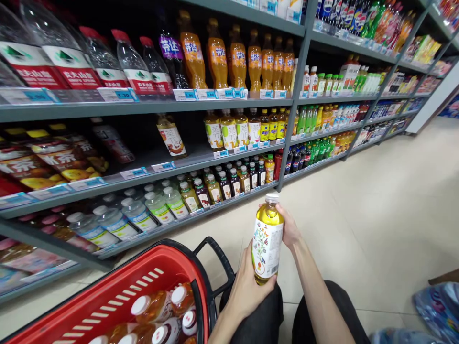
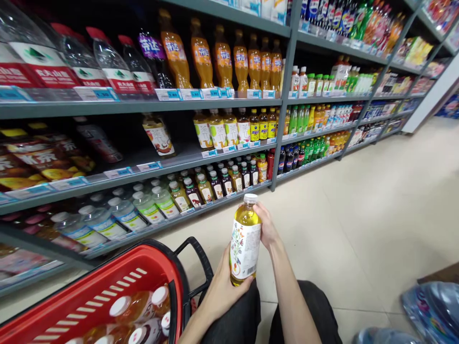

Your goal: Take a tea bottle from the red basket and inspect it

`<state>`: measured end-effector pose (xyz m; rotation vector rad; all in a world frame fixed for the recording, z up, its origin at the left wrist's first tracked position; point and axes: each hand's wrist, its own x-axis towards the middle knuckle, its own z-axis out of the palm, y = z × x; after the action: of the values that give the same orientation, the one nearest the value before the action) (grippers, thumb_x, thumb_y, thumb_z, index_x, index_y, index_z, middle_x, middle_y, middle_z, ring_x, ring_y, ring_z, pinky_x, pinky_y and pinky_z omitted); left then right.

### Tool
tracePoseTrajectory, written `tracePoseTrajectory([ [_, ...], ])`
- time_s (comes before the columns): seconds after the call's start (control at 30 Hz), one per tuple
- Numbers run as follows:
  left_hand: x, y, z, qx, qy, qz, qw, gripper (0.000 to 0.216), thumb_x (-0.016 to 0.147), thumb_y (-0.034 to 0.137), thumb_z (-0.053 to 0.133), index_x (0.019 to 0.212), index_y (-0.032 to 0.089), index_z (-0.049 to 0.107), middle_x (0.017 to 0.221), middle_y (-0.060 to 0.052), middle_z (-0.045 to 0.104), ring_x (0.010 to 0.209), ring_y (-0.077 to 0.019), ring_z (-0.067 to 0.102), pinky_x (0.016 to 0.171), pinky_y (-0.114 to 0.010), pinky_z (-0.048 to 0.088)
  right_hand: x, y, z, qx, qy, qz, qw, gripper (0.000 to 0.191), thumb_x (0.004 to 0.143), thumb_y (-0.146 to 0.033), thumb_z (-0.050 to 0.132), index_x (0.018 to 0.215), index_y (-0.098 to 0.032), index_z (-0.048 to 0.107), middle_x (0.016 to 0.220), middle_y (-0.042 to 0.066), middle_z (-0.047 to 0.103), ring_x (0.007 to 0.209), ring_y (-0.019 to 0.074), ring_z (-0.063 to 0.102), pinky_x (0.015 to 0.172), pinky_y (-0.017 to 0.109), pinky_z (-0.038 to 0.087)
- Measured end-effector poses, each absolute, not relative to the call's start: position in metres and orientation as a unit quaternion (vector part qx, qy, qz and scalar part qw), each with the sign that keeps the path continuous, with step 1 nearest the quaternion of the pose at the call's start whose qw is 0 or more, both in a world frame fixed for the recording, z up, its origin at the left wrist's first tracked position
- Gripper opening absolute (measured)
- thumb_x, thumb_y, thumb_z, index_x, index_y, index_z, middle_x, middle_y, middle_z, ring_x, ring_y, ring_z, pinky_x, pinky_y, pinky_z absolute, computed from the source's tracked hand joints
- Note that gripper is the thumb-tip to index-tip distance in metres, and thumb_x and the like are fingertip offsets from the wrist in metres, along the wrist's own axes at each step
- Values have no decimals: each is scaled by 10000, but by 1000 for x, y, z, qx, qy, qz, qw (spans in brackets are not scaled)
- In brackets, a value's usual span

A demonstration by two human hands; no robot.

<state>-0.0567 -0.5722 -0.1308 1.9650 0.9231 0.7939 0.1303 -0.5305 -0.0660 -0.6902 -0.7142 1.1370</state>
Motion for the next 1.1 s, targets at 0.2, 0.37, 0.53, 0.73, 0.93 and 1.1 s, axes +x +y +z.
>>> tracePoseTrajectory([
  [0.2, -54, -572, -121, 767, 387, 240, 452, 1087, 733, 376, 834, 1599, 218, 195, 1540, -193, 487, 1391, -357, 527, 1145, -545, 438, 138, -537, -54, -297, -314, 487, 759, 321, 719, -416, 807, 968, -235, 721, 921, 27, 783, 871, 259, 754, 804, 403, 611],
  [0.37, -48, -573, -113, 787, 380, 213, 436, 989, 803, 449, 782, 1588, 201, 234, 1523, -188, 506, 1356, -358, 558, 1117, -522, 462, 141, -536, -53, -321, -335, 478, 746, 323, 747, -503, 765, 944, -260, 686, 950, 20, 776, 916, 250, 738, 824, 426, 599],
  [0.53, -49, -572, -117, 798, 373, 213, 423, 989, 813, 493, 765, 1581, 210, 211, 1564, -174, 456, 1382, -342, 532, 1124, -485, 460, 140, -530, -55, -365, -350, 468, 725, 432, 741, -705, 723, 883, -299, 692, 969, 29, 767, 1025, 274, 706, 932, 450, 565],
  [0.73, -51, -572, -118, 796, 385, 205, 420, 952, 821, 480, 760, 1563, 214, 226, 1475, -151, 559, 1316, -327, 588, 1091, -492, 483, 138, -529, -51, -375, -355, 458, 724, 437, 803, -703, 676, 847, -269, 706, 933, -7, 741, 1044, 239, 719, 908, 388, 554],
  [0.93, -52, -571, -120, 795, 381, 205, 425, 899, 836, 481, 743, 1550, 212, 267, 1470, -135, 570, 1310, -324, 596, 1109, -506, 470, 139, -526, -60, -374, -352, 445, 734, 451, 915, -600, 561, 919, -172, 703, 949, -26, 723, 1068, 220, 714, 877, 404, 554],
  [1.1, -53, -571, -120, 799, 384, 197, 419, 898, 848, 488, 734, 1558, 213, 256, 1458, -140, 572, 1293, -315, 602, 1103, -488, 469, 139, -522, -67, -359, -319, 451, 752, 423, 879, -598, 641, 933, -182, 696, 1005, 16, 724, 1039, 220, 711, 847, 396, 582],
])
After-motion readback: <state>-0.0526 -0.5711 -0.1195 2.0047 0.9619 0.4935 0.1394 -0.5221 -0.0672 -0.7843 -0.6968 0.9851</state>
